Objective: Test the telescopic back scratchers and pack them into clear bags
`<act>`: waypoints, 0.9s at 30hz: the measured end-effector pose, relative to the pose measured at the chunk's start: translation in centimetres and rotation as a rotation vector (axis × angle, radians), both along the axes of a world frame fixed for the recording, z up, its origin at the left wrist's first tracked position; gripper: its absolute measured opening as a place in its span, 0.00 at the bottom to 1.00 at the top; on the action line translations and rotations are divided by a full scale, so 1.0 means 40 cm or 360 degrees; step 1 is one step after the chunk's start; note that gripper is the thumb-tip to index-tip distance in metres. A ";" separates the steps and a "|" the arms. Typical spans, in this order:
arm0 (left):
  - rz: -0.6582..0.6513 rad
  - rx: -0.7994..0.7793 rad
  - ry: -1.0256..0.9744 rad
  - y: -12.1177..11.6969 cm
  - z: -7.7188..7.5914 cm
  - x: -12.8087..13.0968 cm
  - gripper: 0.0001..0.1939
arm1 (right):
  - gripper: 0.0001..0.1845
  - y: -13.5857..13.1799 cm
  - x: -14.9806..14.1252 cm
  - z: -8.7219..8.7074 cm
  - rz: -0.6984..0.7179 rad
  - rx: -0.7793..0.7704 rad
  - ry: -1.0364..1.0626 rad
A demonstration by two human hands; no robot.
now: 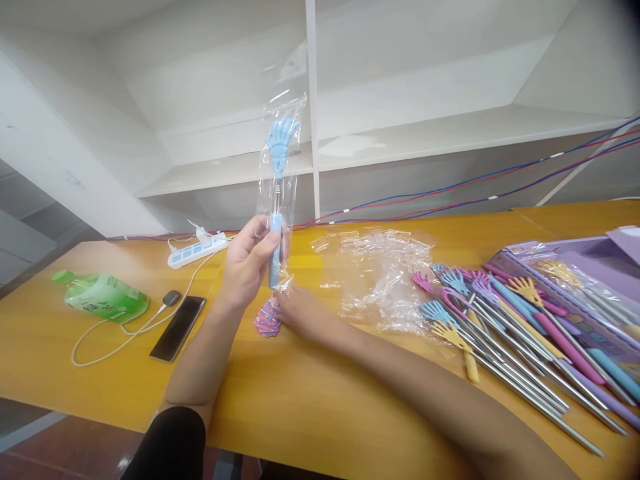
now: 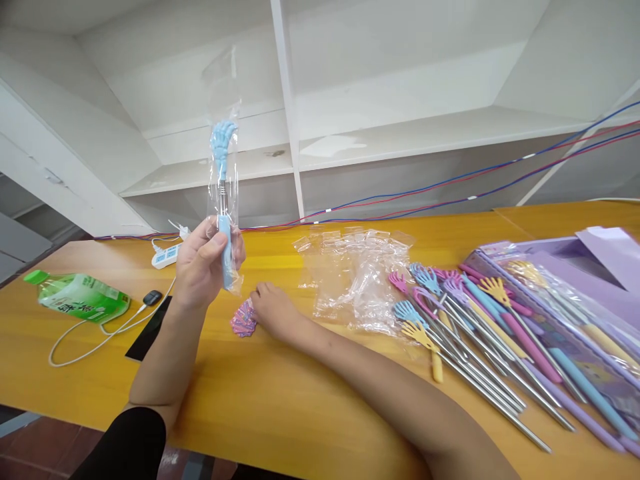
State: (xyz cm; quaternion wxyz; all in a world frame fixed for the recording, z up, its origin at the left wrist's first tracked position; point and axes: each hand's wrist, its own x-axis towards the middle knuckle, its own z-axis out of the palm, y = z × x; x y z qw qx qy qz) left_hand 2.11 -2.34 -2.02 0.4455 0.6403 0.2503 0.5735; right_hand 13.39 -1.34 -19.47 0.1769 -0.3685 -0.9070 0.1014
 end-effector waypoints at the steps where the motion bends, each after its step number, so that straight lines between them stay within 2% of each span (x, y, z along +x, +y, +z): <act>1: 0.0003 0.0007 0.0006 0.000 0.000 0.001 0.12 | 0.10 0.002 0.005 0.000 -0.0025 -0.0014 0.0011; 4: -0.0002 0.0009 0.0027 -0.001 -0.002 0.003 0.13 | 0.14 0.006 0.017 -0.003 -0.0073 -0.0068 0.0032; 9: -0.0020 0.0016 0.0044 0.000 -0.004 0.005 0.13 | 0.12 0.005 0.022 -0.002 -0.0103 -0.0158 0.0093; 14: -0.0027 0.0056 0.0050 0.002 -0.001 -0.001 0.11 | 0.10 0.013 0.030 0.020 -0.0133 -0.0214 0.0226; 20: 0.0014 0.0057 0.0046 -0.002 0.006 -0.007 0.12 | 0.11 0.037 0.086 0.100 -0.0231 -0.0198 0.0519; 27: 0.0011 0.0072 0.0030 -0.001 0.009 -0.006 0.10 | 0.14 0.072 0.180 0.223 -0.0187 0.0045 0.0936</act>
